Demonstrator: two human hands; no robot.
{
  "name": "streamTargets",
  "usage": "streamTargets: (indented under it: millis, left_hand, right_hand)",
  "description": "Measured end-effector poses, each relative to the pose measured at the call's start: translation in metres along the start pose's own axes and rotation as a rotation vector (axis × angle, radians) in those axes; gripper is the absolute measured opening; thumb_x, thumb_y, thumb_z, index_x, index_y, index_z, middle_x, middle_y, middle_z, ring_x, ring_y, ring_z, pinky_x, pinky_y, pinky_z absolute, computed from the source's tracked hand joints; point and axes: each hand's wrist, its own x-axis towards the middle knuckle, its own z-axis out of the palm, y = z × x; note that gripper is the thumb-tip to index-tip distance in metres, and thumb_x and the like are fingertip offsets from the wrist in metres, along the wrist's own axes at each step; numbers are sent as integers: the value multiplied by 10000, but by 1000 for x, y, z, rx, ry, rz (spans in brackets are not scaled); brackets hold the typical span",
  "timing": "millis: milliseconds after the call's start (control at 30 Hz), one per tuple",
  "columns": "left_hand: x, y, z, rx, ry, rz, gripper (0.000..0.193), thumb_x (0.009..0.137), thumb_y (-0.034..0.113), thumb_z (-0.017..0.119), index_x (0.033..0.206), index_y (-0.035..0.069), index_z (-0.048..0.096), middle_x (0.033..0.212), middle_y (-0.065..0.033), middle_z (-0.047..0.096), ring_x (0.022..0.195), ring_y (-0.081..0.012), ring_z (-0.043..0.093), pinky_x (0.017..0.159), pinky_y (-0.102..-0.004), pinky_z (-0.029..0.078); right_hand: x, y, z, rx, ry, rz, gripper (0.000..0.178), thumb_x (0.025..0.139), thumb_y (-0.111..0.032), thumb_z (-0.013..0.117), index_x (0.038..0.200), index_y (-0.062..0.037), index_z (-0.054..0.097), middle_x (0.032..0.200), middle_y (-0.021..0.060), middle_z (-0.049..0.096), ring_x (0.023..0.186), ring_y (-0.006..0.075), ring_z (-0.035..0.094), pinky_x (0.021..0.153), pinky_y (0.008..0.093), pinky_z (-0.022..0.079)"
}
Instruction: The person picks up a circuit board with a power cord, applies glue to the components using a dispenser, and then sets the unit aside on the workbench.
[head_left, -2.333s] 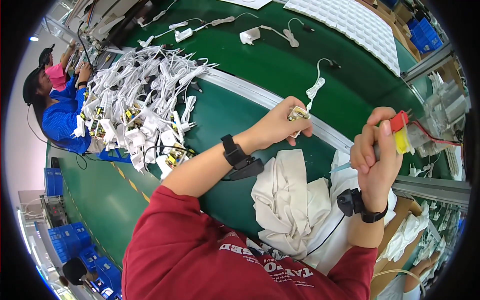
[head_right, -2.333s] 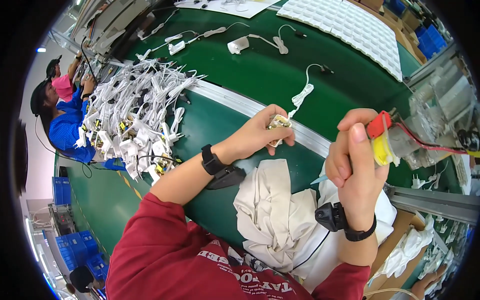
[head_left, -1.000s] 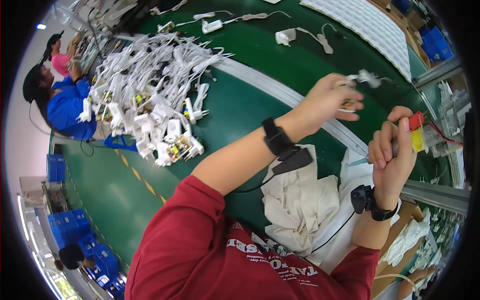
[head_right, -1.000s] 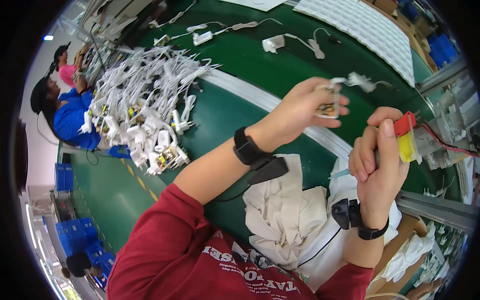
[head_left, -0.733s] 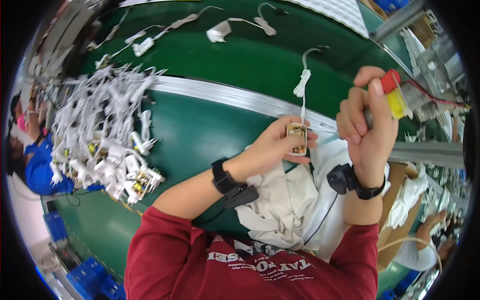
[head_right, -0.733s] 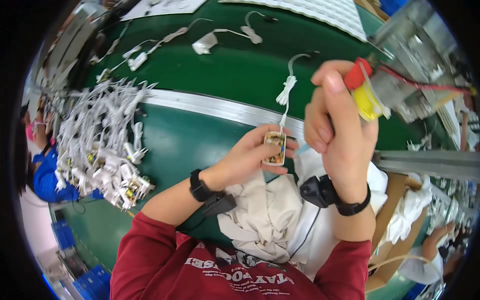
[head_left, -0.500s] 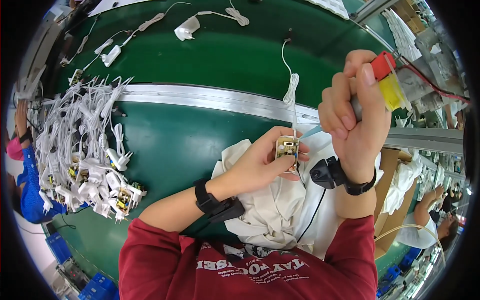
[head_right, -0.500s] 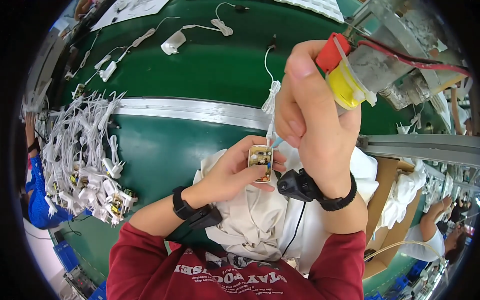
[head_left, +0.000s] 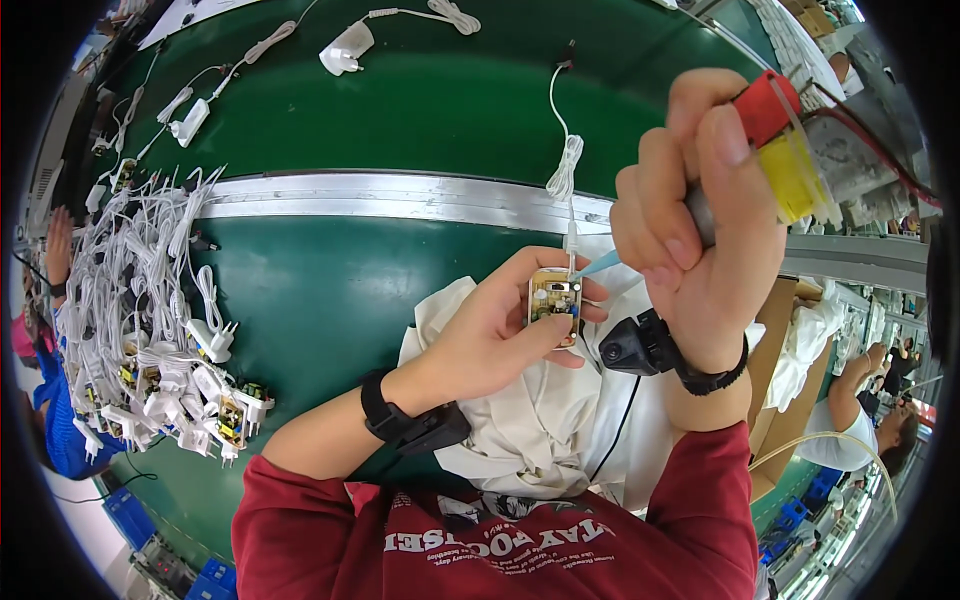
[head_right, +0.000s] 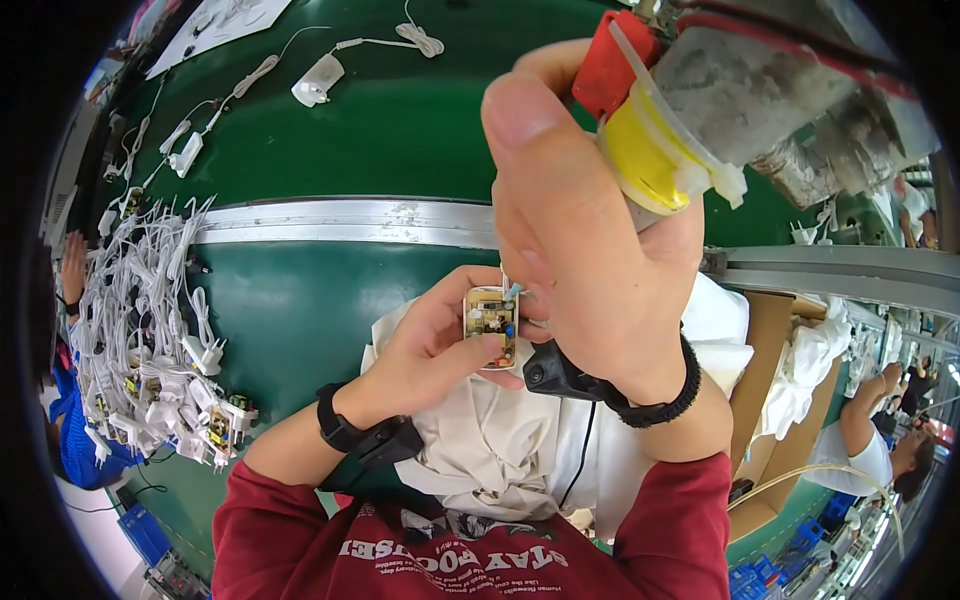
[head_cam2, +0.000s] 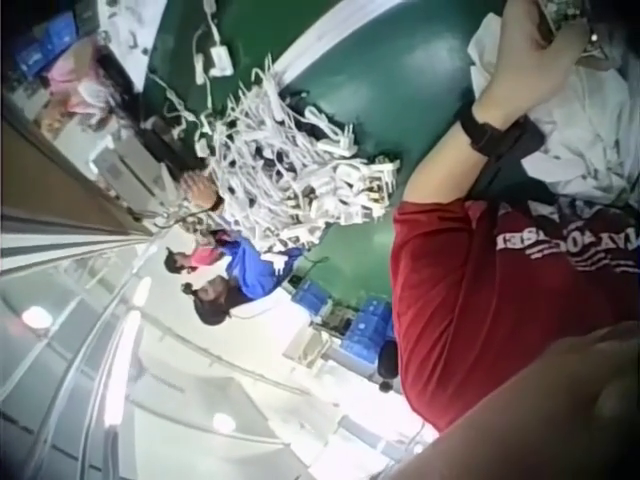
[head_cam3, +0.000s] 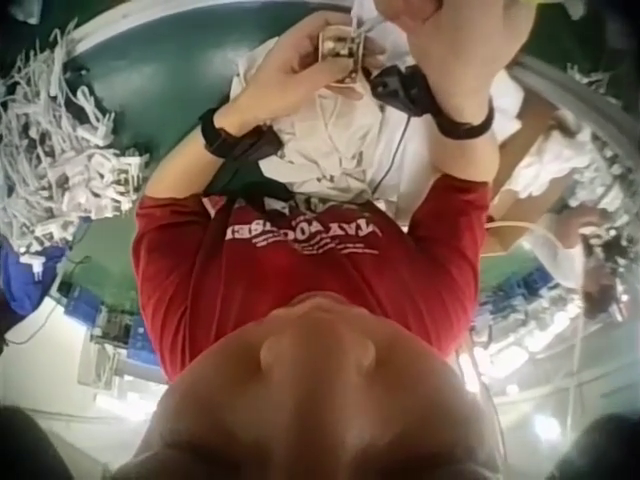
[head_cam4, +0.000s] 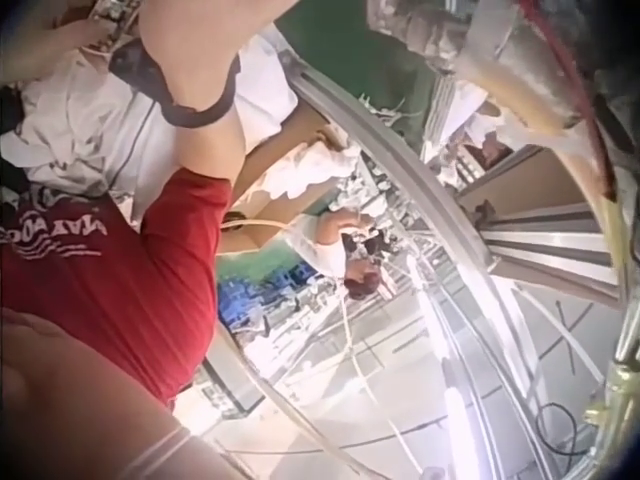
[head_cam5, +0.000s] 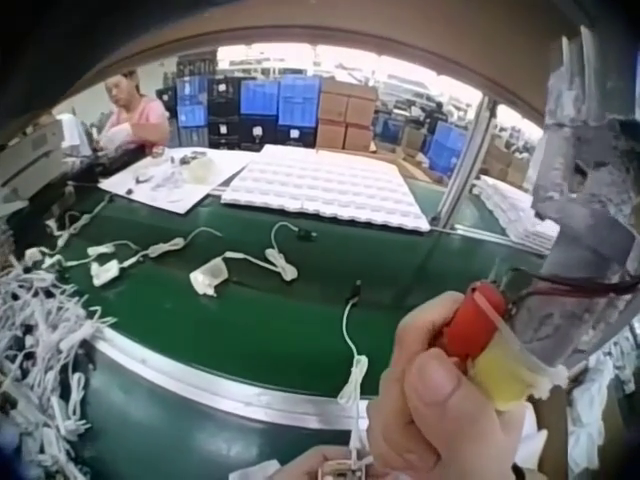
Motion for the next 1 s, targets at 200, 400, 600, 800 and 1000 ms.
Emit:
streamTargets:
  millis: [200, 400, 600, 800, 1000]
  left_hand:
    - [1, 2, -7, -18, 82, -39, 378, 915, -8, 422, 1284, 56, 373, 1189, -115, 542, 1115, -195, 552, 815, -345, 565]
    - [2, 6, -10, -158, 124, 0, 377, 918, 15, 413, 1293, 41, 383, 1196, -134, 546, 1132, -226, 550, 826, -389, 566]
    - [0, 8, -12, -165, 116, 26, 373, 917, 14, 408, 1289, 39, 384, 1188, -143, 551, 1143, -240, 547, 820, -389, 568]
    - [0, 7, -14, -148, 118, 22, 363, 929, 37, 394, 1291, 35, 376, 1214, -148, 534, 1158, -246, 535, 845, -403, 556]
    - [1, 6, -12, -359, 30, 16, 357, 951, 88, 370, 1303, 31, 353, 1263, -142, 485, 1189, -244, 500, 912, -440, 516]
  right_hand:
    - [-9, -16, 14, -73, 27, 97, 263, 984, -346, 377, 915, -92, 381, 455, -42, 289, 344, 50, 217, 348, 212, 194]
    - [-14, 2, 7, 66, -66, 2, 272, 991, -368, 357, 929, -103, 341, 449, -35, 299, 336, 55, 235, 335, 209, 210]
    - [-13, 8, -2, 26, -255, -85, 262, 996, -355, 346, 914, -107, 333, 451, -36, 297, 337, 55, 238, 333, 207, 207]
    - [-22, -23, 23, -106, -42, 164, 269, 1000, -363, 331, 909, -109, 330, 463, -35, 310, 347, 53, 258, 337, 205, 212]
    - [-24, -9, 19, -13, -74, 128, 287, 997, -384, 325, 911, -111, 336, 469, -35, 317, 353, 50, 272, 338, 203, 218]
